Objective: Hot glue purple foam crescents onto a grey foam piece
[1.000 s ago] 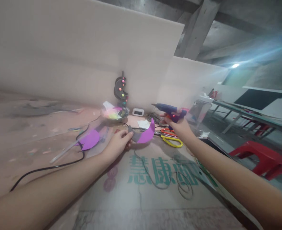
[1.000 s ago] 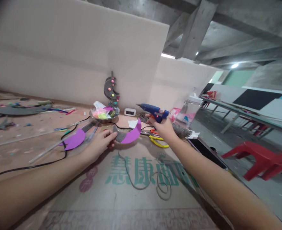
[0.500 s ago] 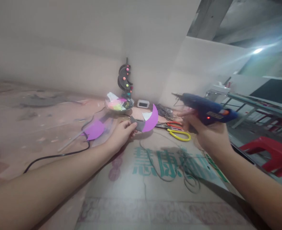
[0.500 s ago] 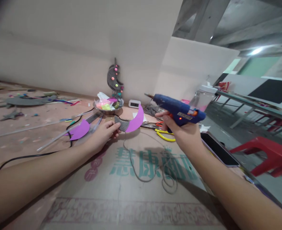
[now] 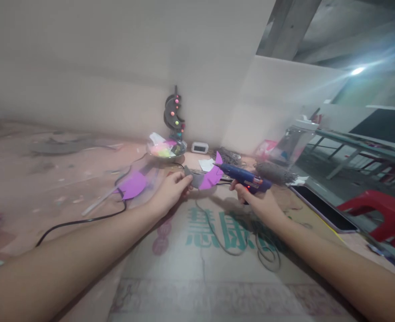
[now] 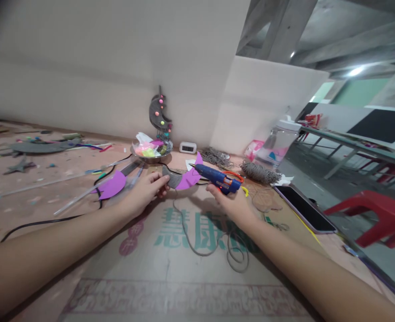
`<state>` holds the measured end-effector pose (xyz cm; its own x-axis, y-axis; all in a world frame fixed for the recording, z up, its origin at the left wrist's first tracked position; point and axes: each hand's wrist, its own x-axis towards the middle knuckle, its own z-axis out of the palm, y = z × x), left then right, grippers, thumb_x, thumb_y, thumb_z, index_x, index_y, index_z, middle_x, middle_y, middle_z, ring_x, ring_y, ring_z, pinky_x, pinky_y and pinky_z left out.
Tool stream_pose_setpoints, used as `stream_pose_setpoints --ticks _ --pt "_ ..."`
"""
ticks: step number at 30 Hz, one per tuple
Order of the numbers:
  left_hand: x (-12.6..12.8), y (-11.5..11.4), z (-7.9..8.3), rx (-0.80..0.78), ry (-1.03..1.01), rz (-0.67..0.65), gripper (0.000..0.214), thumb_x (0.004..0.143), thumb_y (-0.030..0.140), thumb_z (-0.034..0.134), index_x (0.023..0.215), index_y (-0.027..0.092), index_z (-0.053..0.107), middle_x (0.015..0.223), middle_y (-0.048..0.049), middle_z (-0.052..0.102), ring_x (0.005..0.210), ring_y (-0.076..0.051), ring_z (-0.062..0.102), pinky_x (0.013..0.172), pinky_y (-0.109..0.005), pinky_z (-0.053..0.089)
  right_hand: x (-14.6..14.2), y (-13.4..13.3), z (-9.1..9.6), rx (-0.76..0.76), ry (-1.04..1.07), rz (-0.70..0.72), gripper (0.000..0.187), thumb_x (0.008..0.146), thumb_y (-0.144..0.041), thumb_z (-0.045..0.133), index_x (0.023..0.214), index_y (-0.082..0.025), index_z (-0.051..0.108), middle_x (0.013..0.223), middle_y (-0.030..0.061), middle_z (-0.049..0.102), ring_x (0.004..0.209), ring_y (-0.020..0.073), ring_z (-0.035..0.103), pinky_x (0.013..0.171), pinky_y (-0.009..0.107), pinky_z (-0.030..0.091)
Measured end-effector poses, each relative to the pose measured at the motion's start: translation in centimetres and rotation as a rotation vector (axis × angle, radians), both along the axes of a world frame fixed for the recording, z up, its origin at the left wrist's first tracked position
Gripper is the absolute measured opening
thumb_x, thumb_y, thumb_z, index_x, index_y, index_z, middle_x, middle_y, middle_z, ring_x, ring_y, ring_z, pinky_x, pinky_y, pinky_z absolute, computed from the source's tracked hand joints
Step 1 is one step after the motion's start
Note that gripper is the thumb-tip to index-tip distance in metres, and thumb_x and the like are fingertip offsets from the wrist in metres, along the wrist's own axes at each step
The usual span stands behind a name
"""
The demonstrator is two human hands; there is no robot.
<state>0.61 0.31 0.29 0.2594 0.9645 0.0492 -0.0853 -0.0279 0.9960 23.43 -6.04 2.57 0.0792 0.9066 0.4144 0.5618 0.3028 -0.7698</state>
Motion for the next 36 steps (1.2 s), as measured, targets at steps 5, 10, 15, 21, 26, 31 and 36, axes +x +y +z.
stream_pose_setpoints --ticks 5,10,15,21,26,31,36 --pt "-0.1 0.3 -0.3 0.009 -0.016 0.014 0.024 0.082 0.032 0.058 0.067 0.017 0.046 0.061 0.0017 0.055 0.049 -0.007 0.047 0.048 -0.02 0.038 -0.6 -0.7 -0.1 0.044 -0.17 0.09 0.029 0.081 -0.047 0.059 0.078 -0.019 0.065 0.071 0.0043 0.067 0.07 0.0195 0.065 0.068 0.031 0.053" --pt "-0.3 0.7 -0.9 0.083 0.014 0.029 0.026 0.082 0.037 0.058 0.068 0.017 0.047 0.063 0.0013 0.055 0.052 -0.008 0.049 0.052 -0.021 0.039 -0.8 -0.8 -0.2 0.106 -0.338 0.044 0.022 0.078 -0.044 0.063 0.075 -0.022 0.065 0.073 0.0043 0.07 0.071 0.0226 0.067 0.069 0.036 0.056" --pt "-0.4 0.7 -0.9 0.114 0.04 0.019 0.028 0.083 0.038 0.056 0.068 0.016 0.05 0.062 0.0011 0.055 0.054 -0.009 0.05 0.054 -0.022 0.039 -0.7 -0.3 -0.9 0.095 -0.314 0.005 0.022 0.075 -0.044 0.061 0.078 -0.022 0.065 0.077 0.006 0.072 0.073 0.0254 0.069 0.069 0.038 0.057" --pt "-0.4 0.9 -0.9 0.128 0.029 0.006 0.027 0.082 0.038 0.057 0.068 0.016 0.05 0.062 0.0013 0.056 0.053 -0.009 0.049 0.054 -0.022 0.039 -0.9 -0.1 -0.9 0.072 -0.297 0.047 0.024 0.074 -0.046 0.063 0.078 -0.022 0.065 0.074 0.0042 0.072 0.07 0.0236 0.069 0.066 0.034 0.057" --pt "-0.3 1.1 -1.2 0.11 0.006 -0.009 0.028 0.082 0.039 0.058 0.068 0.017 0.049 0.06 0.0018 0.056 0.051 -0.009 0.05 0.051 -0.022 0.037 -0.9 0.0 -1.2 0.065 -0.294 0.056 0.024 0.075 -0.046 0.062 0.08 -0.023 0.065 0.078 0.0038 0.073 0.072 0.0231 0.069 0.068 0.033 0.058" --pt "-0.3 0.9 -1.3 0.119 0.016 -0.005 0.028 0.082 0.04 0.058 0.069 0.017 0.05 0.062 0.0016 0.057 0.052 -0.009 0.05 0.052 -0.022 0.038 -0.7 0.2 -1.4 0.061 -0.286 0.043 0.023 0.074 -0.046 0.063 0.078 -0.023 0.065 0.075 0.0034 0.072 0.071 0.023 0.069 0.068 0.034 0.057" --pt "-0.3 0.8 -1.0 0.12 0.026 -0.007 0.027 0.082 0.038 0.057 0.067 0.017 0.048 0.062 0.0014 0.057 0.052 -0.008 0.05 0.052 -0.021 0.038 -0.8 0.1 -1.3 0.069 -0.314 0.065 0.021 0.076 -0.044 0.062 0.079 -0.023 0.066 0.077 0.0031 0.072 0.071 0.0222 0.069 0.068 0.033 0.057"
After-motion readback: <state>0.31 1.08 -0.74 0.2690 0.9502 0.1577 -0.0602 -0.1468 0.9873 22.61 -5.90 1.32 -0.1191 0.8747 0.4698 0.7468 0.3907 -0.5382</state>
